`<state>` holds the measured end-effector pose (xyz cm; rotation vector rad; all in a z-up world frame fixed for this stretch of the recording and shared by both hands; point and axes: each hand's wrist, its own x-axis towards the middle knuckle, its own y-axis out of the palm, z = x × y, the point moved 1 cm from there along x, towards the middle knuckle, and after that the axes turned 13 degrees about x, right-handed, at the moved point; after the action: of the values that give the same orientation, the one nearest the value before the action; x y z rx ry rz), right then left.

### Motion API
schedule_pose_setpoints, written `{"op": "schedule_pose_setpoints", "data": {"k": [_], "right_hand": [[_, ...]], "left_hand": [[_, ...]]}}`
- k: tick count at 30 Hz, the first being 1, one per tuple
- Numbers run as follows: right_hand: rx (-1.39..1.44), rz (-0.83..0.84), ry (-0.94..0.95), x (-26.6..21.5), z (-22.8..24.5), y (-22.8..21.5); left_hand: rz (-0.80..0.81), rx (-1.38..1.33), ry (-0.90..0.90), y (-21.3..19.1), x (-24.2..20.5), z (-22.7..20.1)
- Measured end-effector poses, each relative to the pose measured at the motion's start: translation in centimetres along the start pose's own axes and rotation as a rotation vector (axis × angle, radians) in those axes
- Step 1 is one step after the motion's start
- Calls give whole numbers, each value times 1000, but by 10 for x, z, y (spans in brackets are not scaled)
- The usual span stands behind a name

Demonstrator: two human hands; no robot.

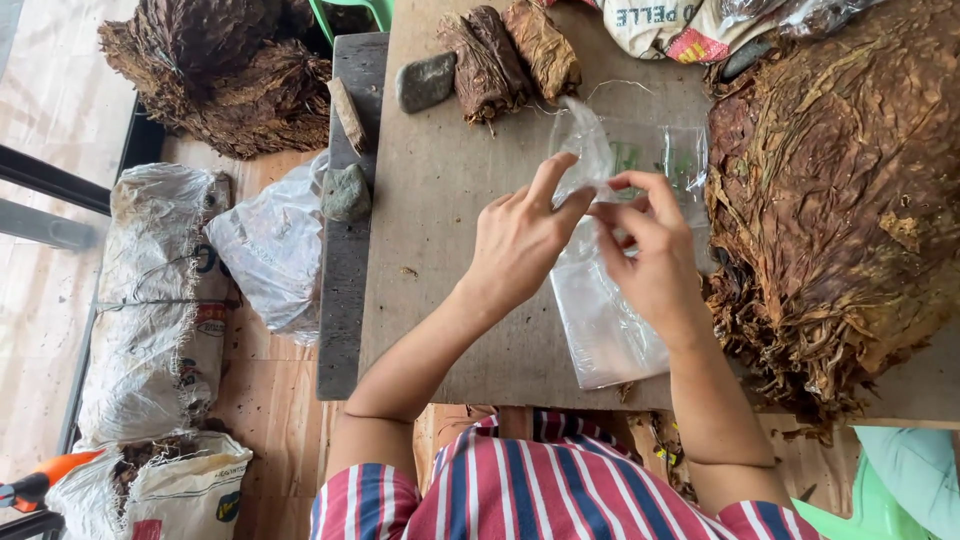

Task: The person places dried brown material into clear plastic bags, folds the top, and ties each bag with a white string. The process is repeated for multiple bundles on a wooden table.

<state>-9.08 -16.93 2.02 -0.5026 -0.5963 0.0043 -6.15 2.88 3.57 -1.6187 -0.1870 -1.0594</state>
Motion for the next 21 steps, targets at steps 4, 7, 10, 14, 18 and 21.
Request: {"op": "schedule_pose_setpoints", "data": {"k": [4,7,10,14,18,21], "right_hand": [[-230,-100,-121,-4,-18,-18],[-437,-188,-235,-3,-8,-19],[-500,-252,-237,-2,-4,-20],[-261,-256,-145,2,-2,-49],[209,-185,-40,-17,6,-78],[557,-178,-97,-25,19,-78]], "left_hand": [[93,74,59,12,-8,-7],[181,133,80,13,-8,-17],[270,-20,90,-8,2,-19],[300,-671,12,-41,24,13],[131,-1035,-381,21,12,85],[404,-1257,-510,74,-12,80]]}}
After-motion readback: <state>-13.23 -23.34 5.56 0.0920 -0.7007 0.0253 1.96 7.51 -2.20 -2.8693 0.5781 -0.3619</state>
